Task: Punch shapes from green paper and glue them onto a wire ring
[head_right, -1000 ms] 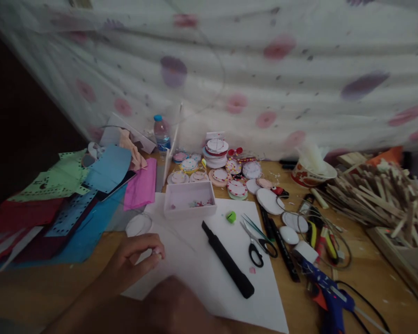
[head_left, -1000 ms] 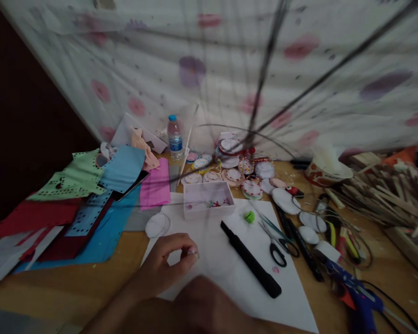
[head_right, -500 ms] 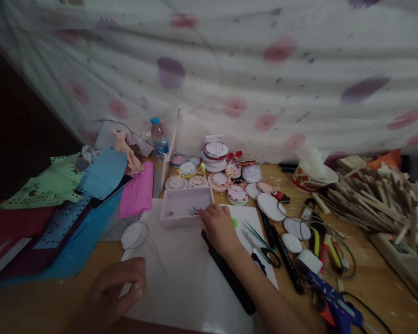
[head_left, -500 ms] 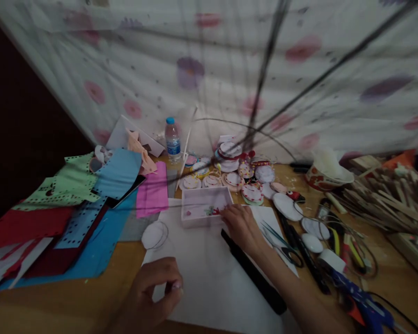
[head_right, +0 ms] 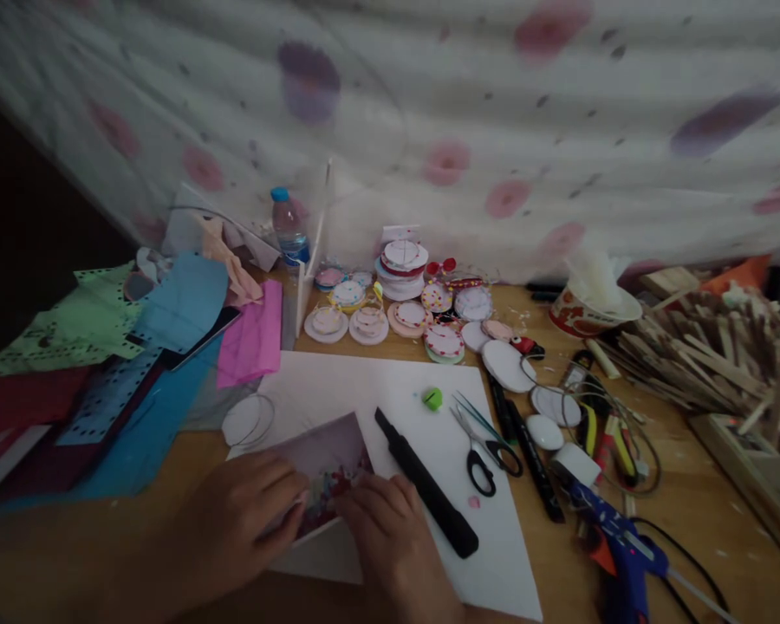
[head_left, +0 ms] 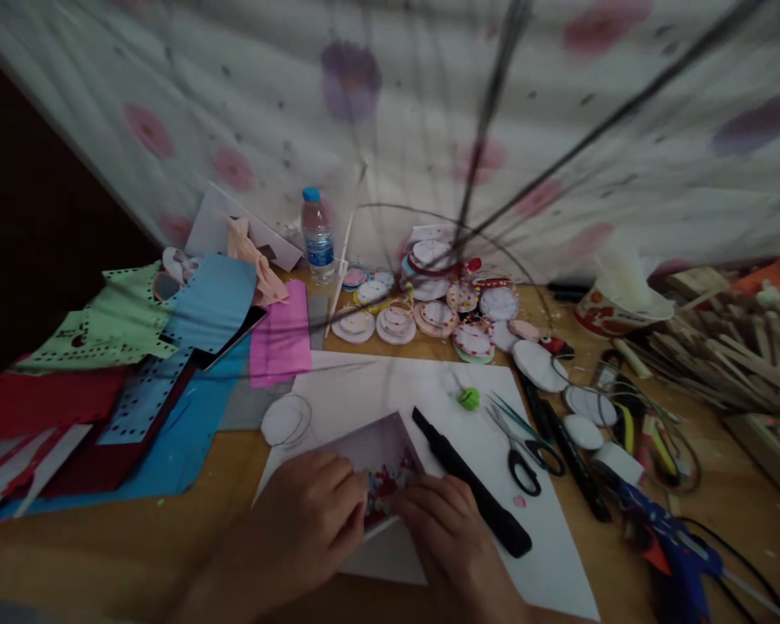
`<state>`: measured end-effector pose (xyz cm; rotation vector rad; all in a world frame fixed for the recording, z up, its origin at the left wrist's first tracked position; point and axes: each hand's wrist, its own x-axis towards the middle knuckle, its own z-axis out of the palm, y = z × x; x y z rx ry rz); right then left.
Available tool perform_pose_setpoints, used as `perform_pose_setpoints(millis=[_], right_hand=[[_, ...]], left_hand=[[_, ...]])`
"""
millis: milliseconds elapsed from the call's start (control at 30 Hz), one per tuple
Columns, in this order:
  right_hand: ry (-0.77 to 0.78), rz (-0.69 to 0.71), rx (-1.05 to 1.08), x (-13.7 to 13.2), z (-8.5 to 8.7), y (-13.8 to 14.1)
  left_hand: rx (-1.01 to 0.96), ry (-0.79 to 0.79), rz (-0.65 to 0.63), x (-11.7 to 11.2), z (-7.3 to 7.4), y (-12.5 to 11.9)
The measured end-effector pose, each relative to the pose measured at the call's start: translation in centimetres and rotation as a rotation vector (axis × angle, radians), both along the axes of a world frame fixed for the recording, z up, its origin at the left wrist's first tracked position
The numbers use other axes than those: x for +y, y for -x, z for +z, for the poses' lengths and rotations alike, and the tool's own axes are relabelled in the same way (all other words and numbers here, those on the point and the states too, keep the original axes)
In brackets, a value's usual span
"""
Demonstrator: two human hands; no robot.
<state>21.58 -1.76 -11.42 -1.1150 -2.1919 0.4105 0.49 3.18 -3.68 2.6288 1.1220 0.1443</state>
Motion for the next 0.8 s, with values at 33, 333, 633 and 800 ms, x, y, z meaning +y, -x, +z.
perform_pose_setpoints(millis=[33, 333, 633, 800], right_hand=[[-0.007, -0.011, 0.016, -0.3, -0.5, 0.0], [0.006, -0.232, 0.330, -3.8, -3.4, 0.7], [-0.059, -0.161, 0.514, -3.0, -1.0, -0.8], [-0.064, -0.181, 0.547, -2.8, -1.1, -0.4]], left_hand=[[0.080, 0.047, 0.003, 0.4, -0.4, -0.3], [0.081, 0.236, -0.068, 1.6, -2.2, -2.7], [-0.041, 0.343, -0.115, 2.1, -3.2, -5.0], [-0.070, 0.372, -0.107, 2.6, -3.9, -4.6]])
